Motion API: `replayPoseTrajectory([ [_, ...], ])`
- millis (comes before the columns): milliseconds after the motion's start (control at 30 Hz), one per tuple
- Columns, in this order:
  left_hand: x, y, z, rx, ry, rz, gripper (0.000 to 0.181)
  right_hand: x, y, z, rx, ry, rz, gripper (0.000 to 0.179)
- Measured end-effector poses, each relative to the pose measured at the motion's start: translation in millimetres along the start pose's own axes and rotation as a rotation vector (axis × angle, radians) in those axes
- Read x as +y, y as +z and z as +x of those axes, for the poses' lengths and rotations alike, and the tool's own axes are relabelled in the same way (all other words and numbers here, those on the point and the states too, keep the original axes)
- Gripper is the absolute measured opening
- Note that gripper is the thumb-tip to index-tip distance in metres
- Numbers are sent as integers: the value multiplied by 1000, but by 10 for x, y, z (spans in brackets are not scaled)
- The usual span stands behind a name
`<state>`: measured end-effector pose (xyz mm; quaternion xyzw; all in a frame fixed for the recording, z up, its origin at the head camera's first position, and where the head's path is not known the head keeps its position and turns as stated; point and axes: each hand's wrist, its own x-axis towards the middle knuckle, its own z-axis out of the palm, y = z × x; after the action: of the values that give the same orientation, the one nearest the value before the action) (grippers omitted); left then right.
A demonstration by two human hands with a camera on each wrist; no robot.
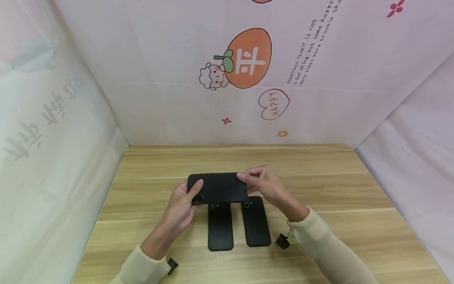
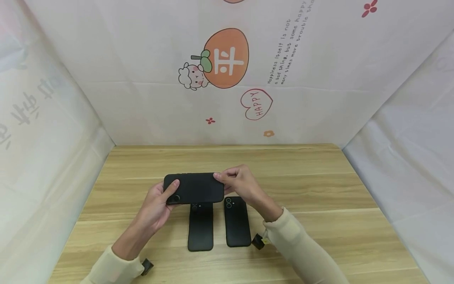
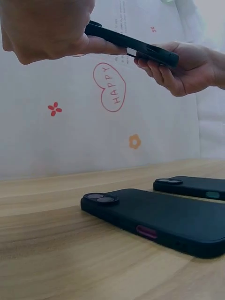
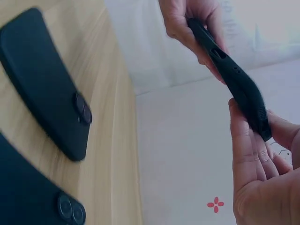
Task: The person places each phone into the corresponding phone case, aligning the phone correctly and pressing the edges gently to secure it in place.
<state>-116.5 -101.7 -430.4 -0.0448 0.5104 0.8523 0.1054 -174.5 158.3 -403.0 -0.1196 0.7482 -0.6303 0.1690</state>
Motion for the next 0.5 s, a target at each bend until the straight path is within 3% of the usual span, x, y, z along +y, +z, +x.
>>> replayPoseTrajectory([
  [333, 11, 18, -12, -4, 10, -11, 35, 32, 29, -8, 16, 15, 106, 20],
  [500, 14, 23, -17, -2, 22, -5, 37, 24, 57, -32, 27, 64, 91, 22],
])
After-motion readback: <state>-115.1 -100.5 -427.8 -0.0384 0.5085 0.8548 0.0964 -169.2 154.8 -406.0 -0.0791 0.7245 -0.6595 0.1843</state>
